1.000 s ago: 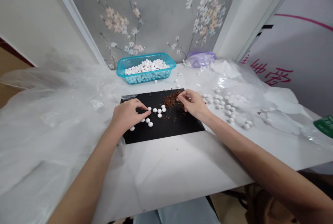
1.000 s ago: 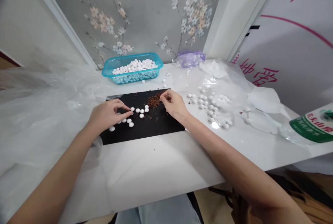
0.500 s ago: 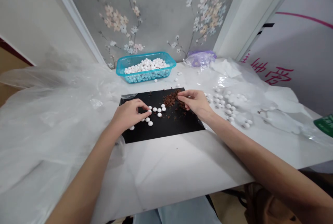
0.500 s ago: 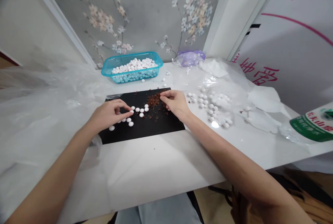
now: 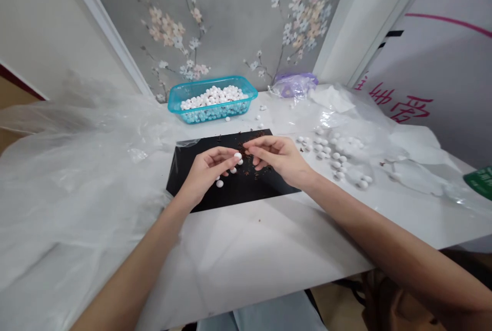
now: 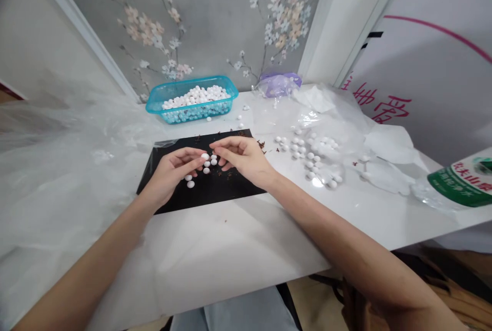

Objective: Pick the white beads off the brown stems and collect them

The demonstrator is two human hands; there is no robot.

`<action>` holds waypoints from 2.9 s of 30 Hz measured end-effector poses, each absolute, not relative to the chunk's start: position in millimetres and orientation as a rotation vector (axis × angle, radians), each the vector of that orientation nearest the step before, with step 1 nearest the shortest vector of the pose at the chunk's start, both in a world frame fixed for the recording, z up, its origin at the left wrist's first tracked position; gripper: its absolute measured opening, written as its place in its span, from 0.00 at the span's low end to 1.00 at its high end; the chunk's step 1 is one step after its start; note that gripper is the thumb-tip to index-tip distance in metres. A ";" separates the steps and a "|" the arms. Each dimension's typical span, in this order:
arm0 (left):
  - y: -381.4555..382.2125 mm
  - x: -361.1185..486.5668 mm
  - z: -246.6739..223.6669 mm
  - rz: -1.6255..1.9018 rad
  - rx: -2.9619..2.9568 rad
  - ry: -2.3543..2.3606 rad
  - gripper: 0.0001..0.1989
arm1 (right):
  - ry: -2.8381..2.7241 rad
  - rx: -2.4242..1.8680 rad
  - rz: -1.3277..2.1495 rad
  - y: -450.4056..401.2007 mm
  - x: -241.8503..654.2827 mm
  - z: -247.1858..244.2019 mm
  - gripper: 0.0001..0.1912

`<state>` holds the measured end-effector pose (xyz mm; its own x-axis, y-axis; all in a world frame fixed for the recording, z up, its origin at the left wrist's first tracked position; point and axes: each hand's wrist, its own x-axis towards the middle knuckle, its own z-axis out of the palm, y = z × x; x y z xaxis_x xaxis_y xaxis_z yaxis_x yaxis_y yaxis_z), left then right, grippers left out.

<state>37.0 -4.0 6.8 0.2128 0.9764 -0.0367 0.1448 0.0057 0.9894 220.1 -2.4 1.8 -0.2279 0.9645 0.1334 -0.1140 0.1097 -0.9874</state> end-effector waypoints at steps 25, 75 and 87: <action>-2.4 34.5 -4.0 1.036 1.307 1.078 0.09 | -1.276 -0.811 1.555 -7.0 209.5 -3.8 0.18; 16.2 7.4 -5.3 0.529 2.207 1.634 0.13 | -1.802 -1.565 0.262 22.6 242.8 -16.8 0.07; 17.8 5.4 -6.1 0.533 2.161 1.648 0.13 | -1.787 -1.552 0.288 20.5 241.2 -15.1 0.07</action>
<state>5.4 17.8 -6.1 0.2447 0.9668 0.0736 0.8268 -0.2476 0.5050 241.2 20.5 -15.1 0.0048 0.9254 0.3789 0.7598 0.2430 -0.6030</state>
